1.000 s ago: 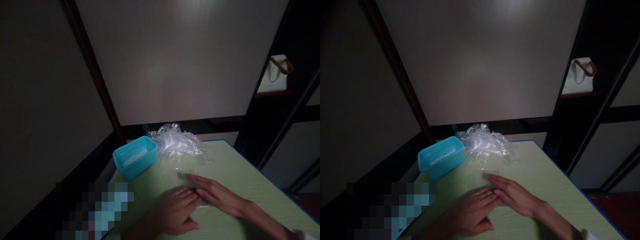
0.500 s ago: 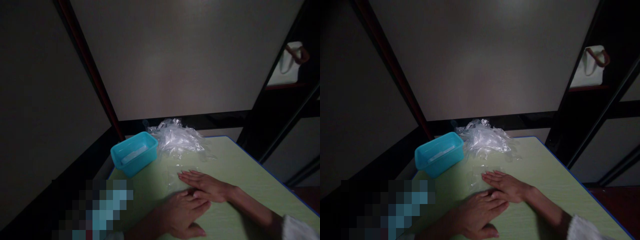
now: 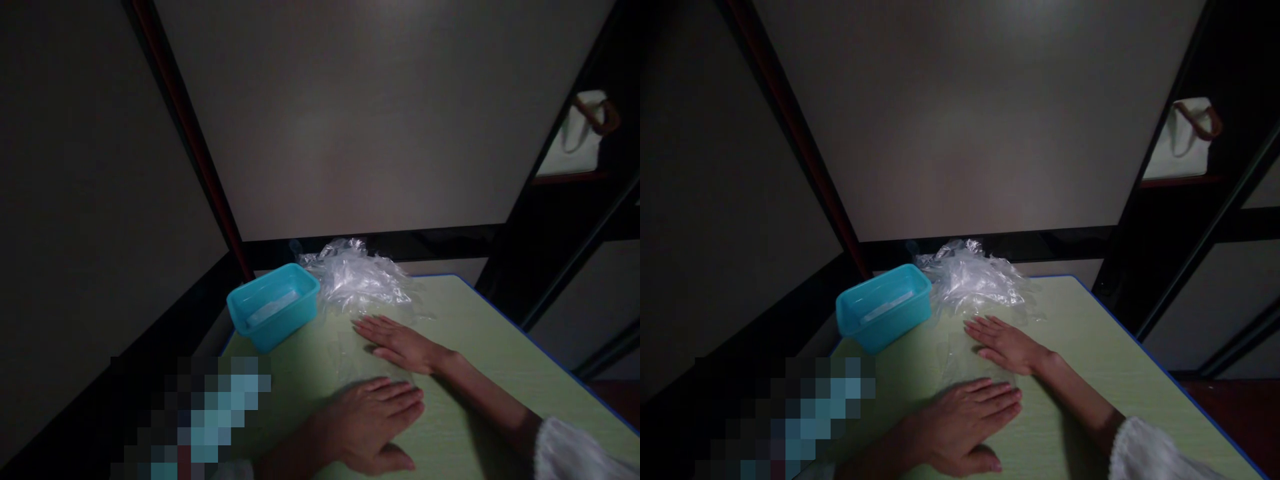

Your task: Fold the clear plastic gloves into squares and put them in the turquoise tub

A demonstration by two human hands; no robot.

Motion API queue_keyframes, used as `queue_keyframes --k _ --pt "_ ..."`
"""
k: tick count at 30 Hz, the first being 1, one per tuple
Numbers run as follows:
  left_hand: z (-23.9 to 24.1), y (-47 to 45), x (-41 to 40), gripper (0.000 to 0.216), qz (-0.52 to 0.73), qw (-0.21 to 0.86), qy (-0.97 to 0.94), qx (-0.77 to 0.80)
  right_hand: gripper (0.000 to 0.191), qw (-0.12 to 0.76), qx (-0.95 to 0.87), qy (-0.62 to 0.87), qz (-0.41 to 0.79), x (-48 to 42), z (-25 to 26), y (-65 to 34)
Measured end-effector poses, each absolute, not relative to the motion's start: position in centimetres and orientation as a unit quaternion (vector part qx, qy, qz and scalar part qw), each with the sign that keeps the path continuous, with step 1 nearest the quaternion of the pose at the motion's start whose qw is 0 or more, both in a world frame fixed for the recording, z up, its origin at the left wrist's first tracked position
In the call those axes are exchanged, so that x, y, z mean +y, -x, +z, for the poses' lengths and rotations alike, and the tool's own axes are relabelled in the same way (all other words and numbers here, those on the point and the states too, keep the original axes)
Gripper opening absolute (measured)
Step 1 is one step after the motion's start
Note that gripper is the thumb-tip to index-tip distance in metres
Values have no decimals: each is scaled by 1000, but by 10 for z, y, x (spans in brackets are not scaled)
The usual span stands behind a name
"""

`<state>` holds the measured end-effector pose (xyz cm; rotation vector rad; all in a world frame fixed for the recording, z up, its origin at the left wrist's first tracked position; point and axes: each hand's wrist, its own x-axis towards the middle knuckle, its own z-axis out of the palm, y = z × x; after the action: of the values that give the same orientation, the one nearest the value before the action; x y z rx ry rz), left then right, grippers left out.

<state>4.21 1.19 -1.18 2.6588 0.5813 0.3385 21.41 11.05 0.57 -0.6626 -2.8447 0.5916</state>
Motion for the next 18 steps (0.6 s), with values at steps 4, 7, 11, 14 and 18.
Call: queue_keyframes --k 4,7,11,14,18 --pt "-17 -42 12 68 112 203 -946 228 47 61 -961 136 231 90 9 -199" --pt "-18 -43 11 71 109 205 -942 241 50 48 -958 133 251 87 4 -191" --pt "-9 -43 11 66 111 207 -949 212 52 64 -950 157 263 104 -5 -184" --pt "-2 -43 11 65 93 196 -953 211 54 81 -944 169 270 117 -8 -178" --pt "3 -41 11 63 73 171 -961 207 54 125 -930 198 282 123 -7 -176"
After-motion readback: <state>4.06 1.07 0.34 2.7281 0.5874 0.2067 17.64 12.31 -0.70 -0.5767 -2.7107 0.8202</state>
